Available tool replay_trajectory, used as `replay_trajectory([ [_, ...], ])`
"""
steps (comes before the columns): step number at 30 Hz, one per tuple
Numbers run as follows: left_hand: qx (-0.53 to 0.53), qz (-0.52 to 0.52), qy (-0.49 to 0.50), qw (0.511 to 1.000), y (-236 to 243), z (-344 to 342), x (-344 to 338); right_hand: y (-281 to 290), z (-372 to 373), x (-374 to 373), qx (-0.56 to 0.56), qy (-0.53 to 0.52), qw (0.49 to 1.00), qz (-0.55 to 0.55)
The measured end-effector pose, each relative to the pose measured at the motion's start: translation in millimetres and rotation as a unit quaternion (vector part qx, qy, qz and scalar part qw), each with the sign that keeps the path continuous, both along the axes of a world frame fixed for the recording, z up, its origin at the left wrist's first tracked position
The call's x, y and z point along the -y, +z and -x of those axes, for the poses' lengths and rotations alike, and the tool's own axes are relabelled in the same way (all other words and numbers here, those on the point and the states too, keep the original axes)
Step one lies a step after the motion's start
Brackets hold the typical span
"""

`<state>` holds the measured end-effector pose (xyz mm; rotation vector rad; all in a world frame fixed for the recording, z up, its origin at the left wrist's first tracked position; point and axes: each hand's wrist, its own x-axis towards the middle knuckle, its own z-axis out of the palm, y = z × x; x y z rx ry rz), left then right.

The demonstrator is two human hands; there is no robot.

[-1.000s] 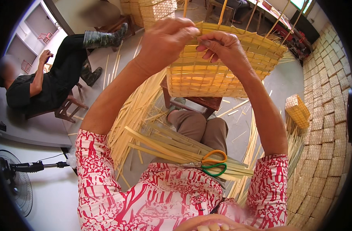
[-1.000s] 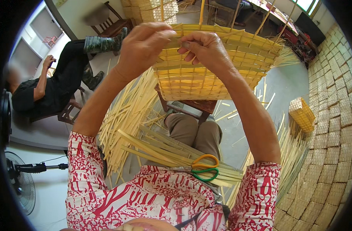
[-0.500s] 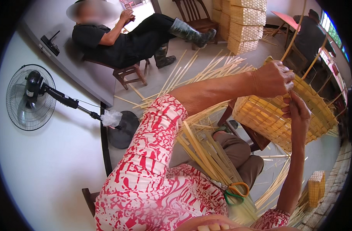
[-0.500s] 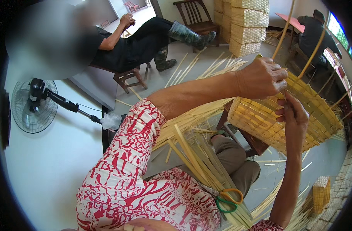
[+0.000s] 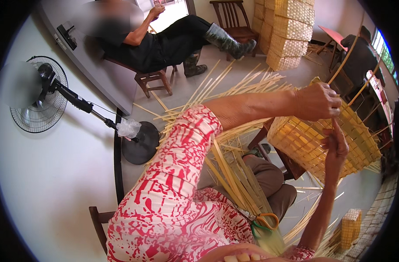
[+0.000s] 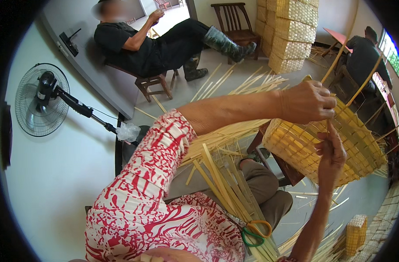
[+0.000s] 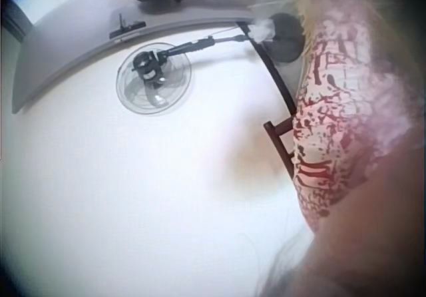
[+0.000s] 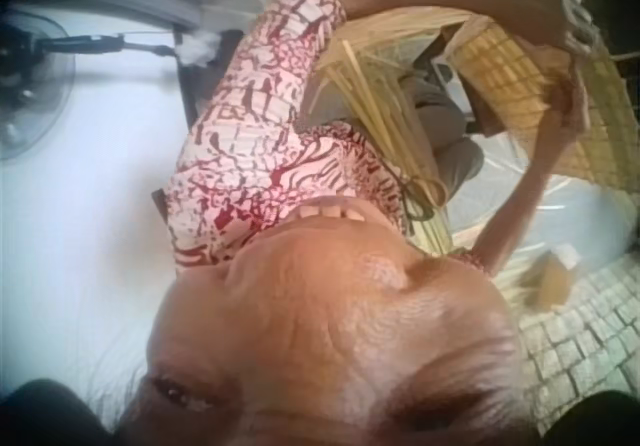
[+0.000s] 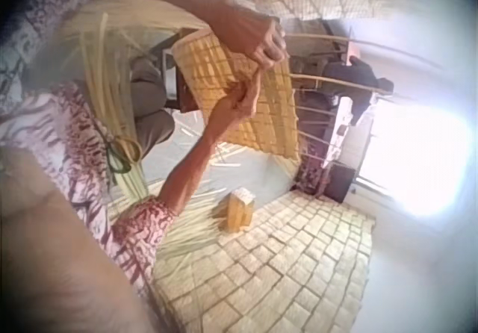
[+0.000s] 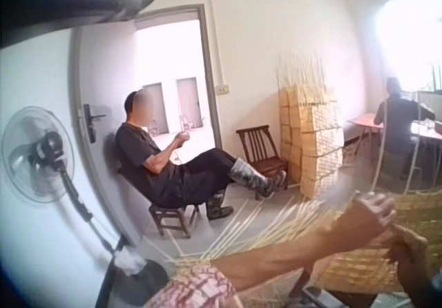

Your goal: The person weaves a rectangular basket by hand, interlacing thin bamboo strips through a pre-formed frame. The basket is rotated and adjusted frequently to continue the weave pattern around the sides.

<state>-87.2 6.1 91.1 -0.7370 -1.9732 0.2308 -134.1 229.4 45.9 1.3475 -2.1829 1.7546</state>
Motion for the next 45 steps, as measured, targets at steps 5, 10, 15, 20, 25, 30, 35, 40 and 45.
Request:
replay_trajectory([
  [5, 0.047, 0.0, -0.058, 0.997, 4.0, -8.2, 13.5, 34.8, 21.2, -6.6, -0.225, 0.029, 0.97, -0.089],
  [10, 0.094, -0.263, -0.129, 0.951, 9.6, -1.9, -3.4, -10.9, 11.7, -4.6, 0.213, 0.11, 0.971, -0.01],
  [15, 0.104, -0.245, -0.152, 0.952, 6.0, 0.2, 10.1, -39.4, -33.9, 16.3, -0.053, 0.076, 0.982, -0.165],
  [20, 0.123, -0.202, -0.119, 0.964, 21.0, -21.4, 6.5, 40.7, 15.2, -2.7, -0.21, -0.159, 0.964, 0.025],
  [25, 0.128, -0.137, -0.096, 0.978, 20.1, -23.6, 5.7, 59.8, 54.8, -4.0, -0.336, -0.235, 0.911, -0.044],
  [30, 0.132, -0.138, -0.019, 0.981, 23.0, -29.7, 11.4, 54.7, 64.6, 2.9, -0.291, -0.229, 0.916, -0.155],
  [35, 0.205, -0.21, -0.005, 0.956, 24.3, -28.3, 10.4, 54.2, 61.3, 1.1, -0.285, -0.243, 0.914, -0.155],
  [40, 0.178, -0.21, 0.021, 0.961, 24.6, -26.2, 8.2, 55.0, 57.7, 0.9, -0.301, -0.24, 0.913, -0.138],
  [45, 0.128, -0.172, 0.032, 0.976, 22.1, -21.4, 5.4, 50.1, 57.9, -2.9, -0.309, -0.243, 0.912, -0.113],
])
